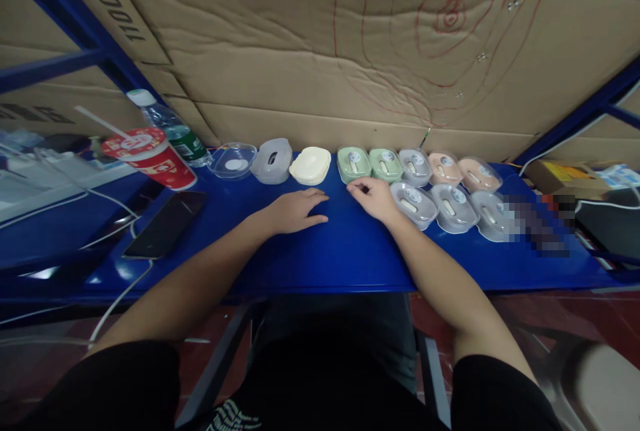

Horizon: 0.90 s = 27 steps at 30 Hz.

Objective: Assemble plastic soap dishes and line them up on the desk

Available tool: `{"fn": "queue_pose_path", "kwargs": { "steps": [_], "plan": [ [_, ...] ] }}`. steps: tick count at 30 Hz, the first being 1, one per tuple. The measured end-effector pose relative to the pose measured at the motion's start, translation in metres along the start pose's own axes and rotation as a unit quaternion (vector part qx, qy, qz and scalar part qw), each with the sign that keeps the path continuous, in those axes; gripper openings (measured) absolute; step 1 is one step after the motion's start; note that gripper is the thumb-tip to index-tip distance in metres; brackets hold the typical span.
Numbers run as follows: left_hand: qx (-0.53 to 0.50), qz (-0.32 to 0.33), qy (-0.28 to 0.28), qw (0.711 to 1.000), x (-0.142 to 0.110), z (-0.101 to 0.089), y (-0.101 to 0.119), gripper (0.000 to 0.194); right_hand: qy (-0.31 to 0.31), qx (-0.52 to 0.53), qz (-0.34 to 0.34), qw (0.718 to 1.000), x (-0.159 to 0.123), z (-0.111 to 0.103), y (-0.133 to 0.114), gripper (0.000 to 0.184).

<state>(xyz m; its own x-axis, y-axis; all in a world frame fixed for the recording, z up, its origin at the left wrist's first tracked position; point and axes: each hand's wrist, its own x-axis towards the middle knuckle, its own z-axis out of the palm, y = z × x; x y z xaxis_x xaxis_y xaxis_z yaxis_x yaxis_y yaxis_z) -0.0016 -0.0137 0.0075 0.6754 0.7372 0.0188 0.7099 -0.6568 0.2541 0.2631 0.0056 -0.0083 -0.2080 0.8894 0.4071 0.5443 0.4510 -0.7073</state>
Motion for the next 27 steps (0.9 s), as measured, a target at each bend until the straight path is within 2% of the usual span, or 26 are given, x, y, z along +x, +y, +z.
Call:
{"fn": "queue_pose_path", "kwargs": {
  "steps": [4, 8, 12, 16, 20, 24, 27],
  "plan": [
    [-0.017, 0.006, 0.003, 1.0, 0.001, 0.001, -0.002, 0.063, 0.07, 0.046, 0.058, 0.995, 0.01, -0.012, 0.017, 0.034],
    [-0.019, -0.002, 0.046, 0.999, 0.001, 0.0, -0.002, 0.061, 0.087, 0.065, 0.069, 0.992, 0.012, -0.016, 0.023, 0.035],
    [-0.001, -0.063, 0.109, 0.992, 0.003, -0.001, -0.007, 0.067, 0.064, 0.036, 0.054, 0.996, 0.008, -0.011, 0.018, 0.033],
    [0.015, -0.115, 0.11, 0.987, 0.006, 0.0, -0.018, 0.07, 0.006, -0.003, 0.011, 1.0, 0.003, -0.008, 0.009, 0.033],
    [0.031, -0.101, 0.111, 0.988, 0.009, -0.002, -0.025, 0.051, -0.054, -0.05, -0.035, 0.997, 0.0, -0.008, 0.003, 0.031],
    [0.039, -0.127, 0.127, 0.983, 0.009, -0.005, -0.028, 0.028, -0.077, -0.083, -0.069, 0.991, -0.002, -0.007, 0.002, 0.029],
    [0.035, -0.147, 0.147, 0.978, 0.009, -0.005, -0.029, 0.021, -0.088, -0.096, -0.075, 0.989, -0.002, -0.007, 0.001, 0.029]
  ]
}}
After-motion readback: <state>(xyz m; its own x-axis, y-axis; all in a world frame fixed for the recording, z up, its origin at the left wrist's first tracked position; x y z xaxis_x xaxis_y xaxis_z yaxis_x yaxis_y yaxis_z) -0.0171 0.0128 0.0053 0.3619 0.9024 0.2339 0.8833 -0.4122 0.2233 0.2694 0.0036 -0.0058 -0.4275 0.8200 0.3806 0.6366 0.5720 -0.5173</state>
